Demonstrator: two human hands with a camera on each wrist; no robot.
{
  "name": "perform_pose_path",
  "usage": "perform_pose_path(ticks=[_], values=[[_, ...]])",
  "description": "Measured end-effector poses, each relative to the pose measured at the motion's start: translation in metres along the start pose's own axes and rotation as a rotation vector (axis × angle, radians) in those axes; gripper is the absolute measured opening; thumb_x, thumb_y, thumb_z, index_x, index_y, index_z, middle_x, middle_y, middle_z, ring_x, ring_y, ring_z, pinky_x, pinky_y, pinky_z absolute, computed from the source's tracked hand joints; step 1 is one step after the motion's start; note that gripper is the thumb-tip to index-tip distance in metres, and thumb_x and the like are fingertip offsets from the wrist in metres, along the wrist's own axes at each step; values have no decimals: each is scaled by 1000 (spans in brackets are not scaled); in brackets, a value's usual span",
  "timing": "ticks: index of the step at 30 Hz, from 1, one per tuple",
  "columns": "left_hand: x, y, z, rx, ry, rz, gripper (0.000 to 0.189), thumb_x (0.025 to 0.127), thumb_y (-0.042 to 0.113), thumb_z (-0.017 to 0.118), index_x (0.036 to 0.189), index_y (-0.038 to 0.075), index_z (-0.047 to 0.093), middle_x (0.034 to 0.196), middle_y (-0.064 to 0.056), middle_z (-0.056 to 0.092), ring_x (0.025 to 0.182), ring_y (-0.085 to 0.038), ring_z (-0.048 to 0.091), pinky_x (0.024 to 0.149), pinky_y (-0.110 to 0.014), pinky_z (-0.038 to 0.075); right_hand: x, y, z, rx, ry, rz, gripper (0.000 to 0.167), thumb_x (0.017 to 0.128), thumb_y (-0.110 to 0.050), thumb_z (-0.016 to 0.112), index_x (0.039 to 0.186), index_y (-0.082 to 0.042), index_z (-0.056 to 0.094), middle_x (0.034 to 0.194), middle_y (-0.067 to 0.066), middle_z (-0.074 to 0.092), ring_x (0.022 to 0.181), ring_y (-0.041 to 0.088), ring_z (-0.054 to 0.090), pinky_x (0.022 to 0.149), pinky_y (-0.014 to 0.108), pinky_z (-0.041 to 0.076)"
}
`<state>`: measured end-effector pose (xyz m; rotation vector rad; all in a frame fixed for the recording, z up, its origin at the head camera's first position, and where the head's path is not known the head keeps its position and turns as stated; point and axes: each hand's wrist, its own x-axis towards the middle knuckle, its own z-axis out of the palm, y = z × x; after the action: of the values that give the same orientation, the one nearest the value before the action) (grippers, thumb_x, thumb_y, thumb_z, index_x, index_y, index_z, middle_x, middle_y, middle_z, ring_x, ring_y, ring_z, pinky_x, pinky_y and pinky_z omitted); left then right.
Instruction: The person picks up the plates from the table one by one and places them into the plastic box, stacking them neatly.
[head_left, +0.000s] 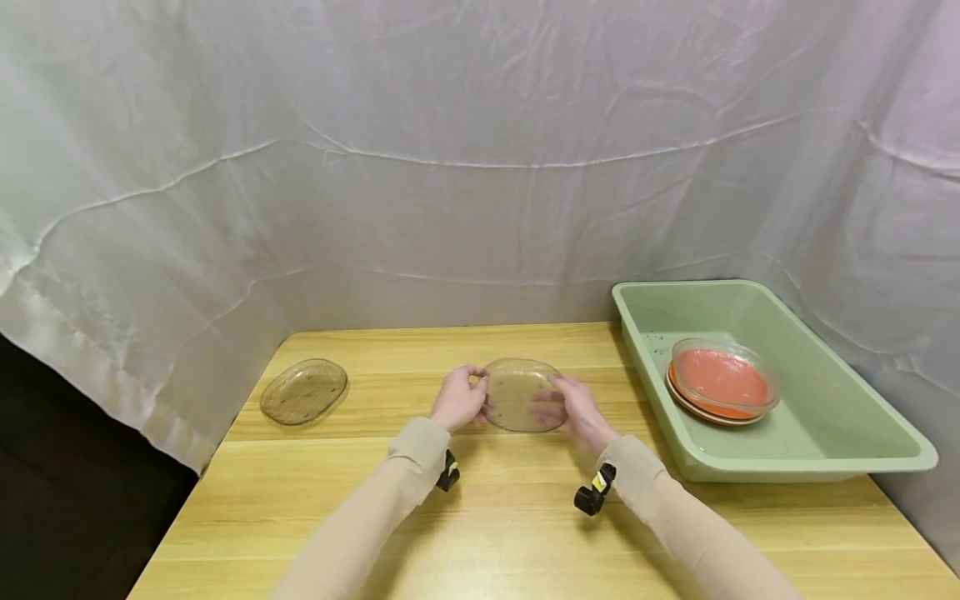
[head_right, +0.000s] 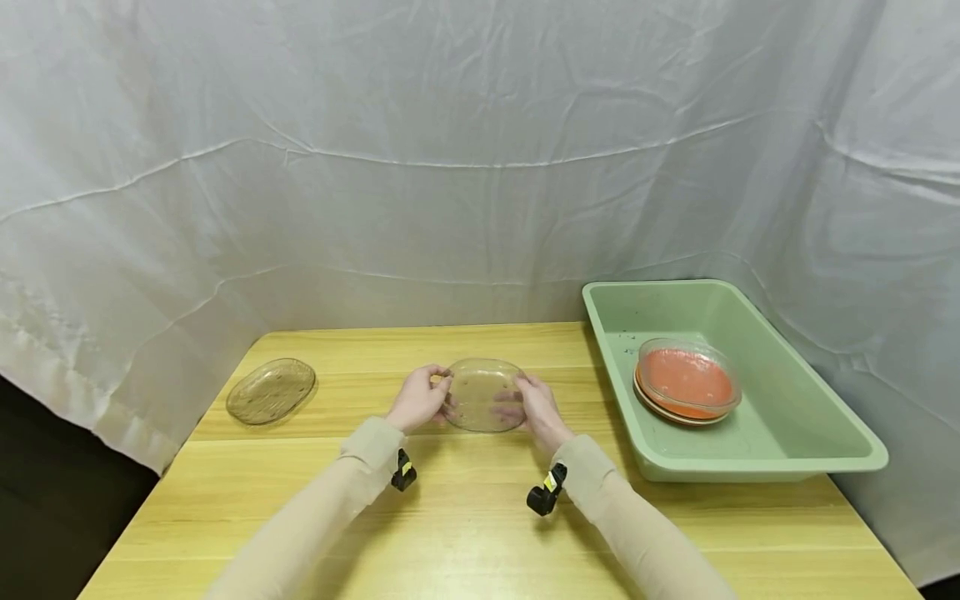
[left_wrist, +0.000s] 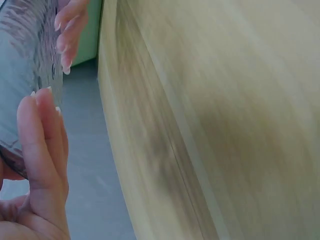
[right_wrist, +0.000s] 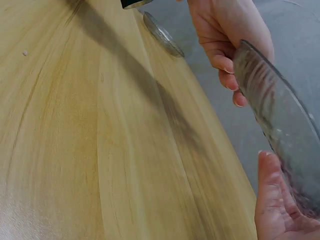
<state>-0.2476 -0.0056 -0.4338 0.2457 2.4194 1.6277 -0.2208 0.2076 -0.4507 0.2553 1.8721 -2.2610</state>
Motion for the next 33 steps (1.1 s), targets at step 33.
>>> perform_pose_path(ticks=[33], values=[[1,-4,3,-13,70,27,39,109,30,39,135,6,55,105,-15,71,73,-16,66,77,-44,64,-6,-4,-6,-3,45,-28,36,106,-7,26,140,1,37,94,5,74,76,18,77,78,33,65]])
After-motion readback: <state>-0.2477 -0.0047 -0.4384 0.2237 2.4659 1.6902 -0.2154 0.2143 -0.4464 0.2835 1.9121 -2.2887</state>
